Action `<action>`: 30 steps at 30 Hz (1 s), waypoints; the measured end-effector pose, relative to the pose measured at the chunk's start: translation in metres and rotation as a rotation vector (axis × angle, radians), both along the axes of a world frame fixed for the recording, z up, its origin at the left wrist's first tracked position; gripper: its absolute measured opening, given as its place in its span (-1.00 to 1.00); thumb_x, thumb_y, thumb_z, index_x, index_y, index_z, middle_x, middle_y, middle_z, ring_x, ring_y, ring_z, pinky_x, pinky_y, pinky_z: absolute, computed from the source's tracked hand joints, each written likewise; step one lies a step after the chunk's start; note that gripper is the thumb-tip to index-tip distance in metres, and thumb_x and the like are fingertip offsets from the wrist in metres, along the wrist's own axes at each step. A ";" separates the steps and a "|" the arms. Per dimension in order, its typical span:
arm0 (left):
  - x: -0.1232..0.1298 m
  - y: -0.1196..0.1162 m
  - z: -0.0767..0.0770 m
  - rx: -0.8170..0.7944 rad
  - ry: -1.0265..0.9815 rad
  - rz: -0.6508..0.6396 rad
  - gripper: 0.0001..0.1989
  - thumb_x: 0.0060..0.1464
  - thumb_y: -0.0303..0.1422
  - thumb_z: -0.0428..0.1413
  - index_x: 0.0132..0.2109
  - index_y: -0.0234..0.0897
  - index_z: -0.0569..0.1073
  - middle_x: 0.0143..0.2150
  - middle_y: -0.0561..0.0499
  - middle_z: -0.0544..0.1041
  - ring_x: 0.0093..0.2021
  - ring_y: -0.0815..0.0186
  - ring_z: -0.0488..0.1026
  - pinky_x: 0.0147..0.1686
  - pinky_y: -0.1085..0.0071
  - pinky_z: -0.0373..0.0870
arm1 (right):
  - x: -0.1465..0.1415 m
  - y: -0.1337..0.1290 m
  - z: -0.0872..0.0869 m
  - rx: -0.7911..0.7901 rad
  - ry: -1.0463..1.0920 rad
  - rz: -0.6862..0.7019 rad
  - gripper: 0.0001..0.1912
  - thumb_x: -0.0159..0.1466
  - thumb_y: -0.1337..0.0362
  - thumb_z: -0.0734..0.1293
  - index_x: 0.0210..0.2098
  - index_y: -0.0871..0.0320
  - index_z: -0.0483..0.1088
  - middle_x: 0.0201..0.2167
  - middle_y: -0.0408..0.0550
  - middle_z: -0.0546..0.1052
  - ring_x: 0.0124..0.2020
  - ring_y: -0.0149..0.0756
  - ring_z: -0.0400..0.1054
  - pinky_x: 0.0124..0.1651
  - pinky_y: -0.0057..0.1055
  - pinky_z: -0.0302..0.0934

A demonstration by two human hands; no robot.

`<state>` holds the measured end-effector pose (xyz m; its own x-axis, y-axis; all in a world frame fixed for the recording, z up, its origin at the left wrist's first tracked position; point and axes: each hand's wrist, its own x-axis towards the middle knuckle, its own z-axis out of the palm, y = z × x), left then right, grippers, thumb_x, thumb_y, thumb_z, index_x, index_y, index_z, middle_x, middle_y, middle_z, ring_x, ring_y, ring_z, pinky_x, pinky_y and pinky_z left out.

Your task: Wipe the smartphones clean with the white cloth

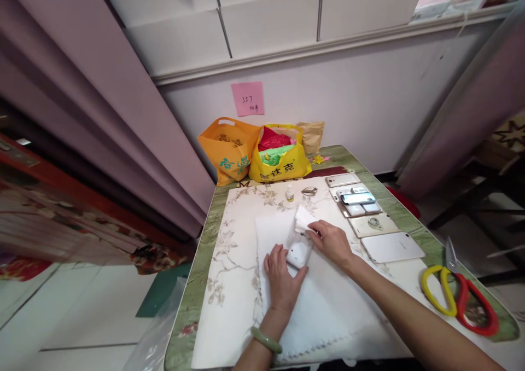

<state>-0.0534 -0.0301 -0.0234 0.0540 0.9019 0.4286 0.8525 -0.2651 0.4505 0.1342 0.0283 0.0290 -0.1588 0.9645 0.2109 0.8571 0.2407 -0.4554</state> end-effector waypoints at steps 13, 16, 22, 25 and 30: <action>0.003 0.000 -0.001 -0.038 -0.035 -0.005 -0.48 -0.23 -0.43 0.19 -0.02 -0.26 0.33 0.10 -0.25 0.41 0.20 -0.05 0.29 0.20 -0.11 0.08 | -0.065 0.006 -0.050 0.064 -0.208 0.066 -0.39 0.40 0.03 0.06 0.34 0.20 0.10 0.37 0.10 0.09 0.40 -0.05 -0.12 0.38 0.03 -0.32; 0.003 -0.001 -0.001 -0.013 -0.030 -0.006 -0.54 -0.16 -0.32 0.23 -0.06 -0.27 0.33 0.10 -0.25 0.40 0.20 -0.05 0.29 0.21 -0.12 0.07 | -0.054 0.025 -0.058 0.021 -0.254 -0.003 -0.38 0.41 0.02 0.01 0.37 0.16 0.02 0.40 0.08 0.01 0.42 -0.07 -0.20 0.37 0.06 -0.38; 0.004 0.000 0.000 -0.042 -0.043 -0.001 -0.53 -0.16 -0.26 0.26 -0.09 -0.27 0.32 0.10 -0.25 0.39 0.19 -0.04 0.30 0.22 -0.11 0.05 | -0.015 0.062 -0.039 0.068 -0.254 -0.250 -0.37 0.39 0.09 0.10 0.36 0.26 0.03 0.40 0.20 -0.01 0.41 0.03 -0.22 0.35 0.13 -0.43; 0.004 0.001 0.001 -0.054 -0.051 -0.001 -0.53 -0.15 -0.26 0.26 -0.08 -0.29 0.33 0.09 -0.26 0.40 0.19 -0.03 0.30 0.23 -0.10 0.05 | -0.001 0.049 -0.020 0.133 -0.159 -0.294 -0.44 0.39 0.09 0.11 0.25 0.32 0.20 0.28 0.27 0.23 0.31 0.03 0.04 0.30 0.00 -0.13; 0.003 0.001 0.003 -0.047 -0.141 0.001 -0.53 -0.10 -0.29 0.22 -0.02 -0.28 0.32 0.08 -0.25 0.44 0.17 -0.04 0.34 0.22 -0.14 0.05 | -0.005 0.000 -0.006 0.020 -0.020 -0.054 -0.63 0.33 -0.05 0.20 -0.09 0.07 0.41 -0.16 0.00 0.52 -0.13 -0.19 0.41 -0.14 -0.35 0.25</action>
<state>-0.0502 -0.0293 -0.0203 -0.0050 0.9211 0.3894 0.7801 -0.2400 0.5778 0.1293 0.0281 0.0226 -0.1110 0.9673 0.2280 0.8780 0.2029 -0.4336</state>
